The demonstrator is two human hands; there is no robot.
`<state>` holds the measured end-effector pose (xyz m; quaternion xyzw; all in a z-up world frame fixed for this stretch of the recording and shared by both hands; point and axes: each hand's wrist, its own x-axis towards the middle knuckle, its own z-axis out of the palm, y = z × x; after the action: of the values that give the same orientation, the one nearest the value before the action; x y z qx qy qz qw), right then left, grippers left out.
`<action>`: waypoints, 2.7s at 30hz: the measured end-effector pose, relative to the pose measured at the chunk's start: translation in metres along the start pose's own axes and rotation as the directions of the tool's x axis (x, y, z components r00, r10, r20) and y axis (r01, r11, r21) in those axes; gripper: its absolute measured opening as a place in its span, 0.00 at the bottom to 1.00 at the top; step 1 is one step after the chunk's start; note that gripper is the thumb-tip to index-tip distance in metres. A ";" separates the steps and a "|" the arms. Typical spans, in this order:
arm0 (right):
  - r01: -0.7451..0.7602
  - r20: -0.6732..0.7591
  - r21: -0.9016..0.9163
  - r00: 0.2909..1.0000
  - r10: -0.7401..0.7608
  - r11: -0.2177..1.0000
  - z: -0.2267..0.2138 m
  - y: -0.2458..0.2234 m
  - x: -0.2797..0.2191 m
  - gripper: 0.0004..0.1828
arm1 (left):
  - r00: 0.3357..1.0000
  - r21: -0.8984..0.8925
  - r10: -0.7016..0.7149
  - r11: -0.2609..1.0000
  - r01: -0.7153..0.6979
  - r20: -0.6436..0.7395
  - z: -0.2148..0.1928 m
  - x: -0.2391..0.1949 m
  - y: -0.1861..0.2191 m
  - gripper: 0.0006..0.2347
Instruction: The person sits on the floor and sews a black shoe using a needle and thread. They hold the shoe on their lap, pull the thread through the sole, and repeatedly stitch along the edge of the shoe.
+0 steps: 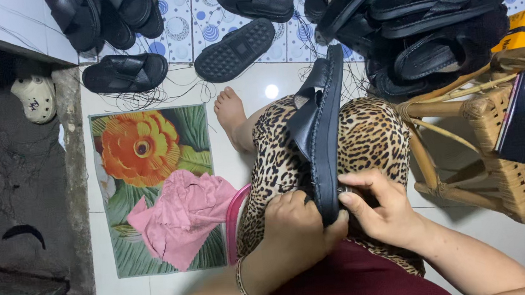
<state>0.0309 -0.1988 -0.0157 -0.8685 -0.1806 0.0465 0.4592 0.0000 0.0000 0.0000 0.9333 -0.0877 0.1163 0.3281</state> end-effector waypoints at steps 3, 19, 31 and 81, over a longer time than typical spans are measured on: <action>-0.018 0.093 -0.061 0.995 0.024 0.998 -0.012 -0.010 0.010 0.14 | 0.998 0.052 -0.001 0.999 -0.002 0.065 0.003 -0.005 0.000 0.22; -0.117 0.072 0.204 0.992 0.104 0.972 -0.011 0.000 -0.001 0.20 | 0.940 -0.478 -0.273 0.810 0.339 0.205 -0.036 0.009 -0.035 0.07; 0.085 0.053 0.088 0.995 -0.090 0.992 -0.004 0.000 -0.003 0.22 | 0.968 -0.668 -0.003 0.723 0.176 0.252 -0.075 0.016 -0.012 0.07; -0.220 0.402 0.158 0.905 0.141 0.963 -0.017 -0.017 0.026 0.12 | 0.952 -0.548 -0.287 0.781 0.299 0.110 -0.042 -0.018 -0.049 0.08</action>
<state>0.0547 -0.1941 0.0103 -0.8047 -0.1806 0.2772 0.4929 -0.0122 0.0655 -0.0019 0.7997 0.0247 0.0237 0.5994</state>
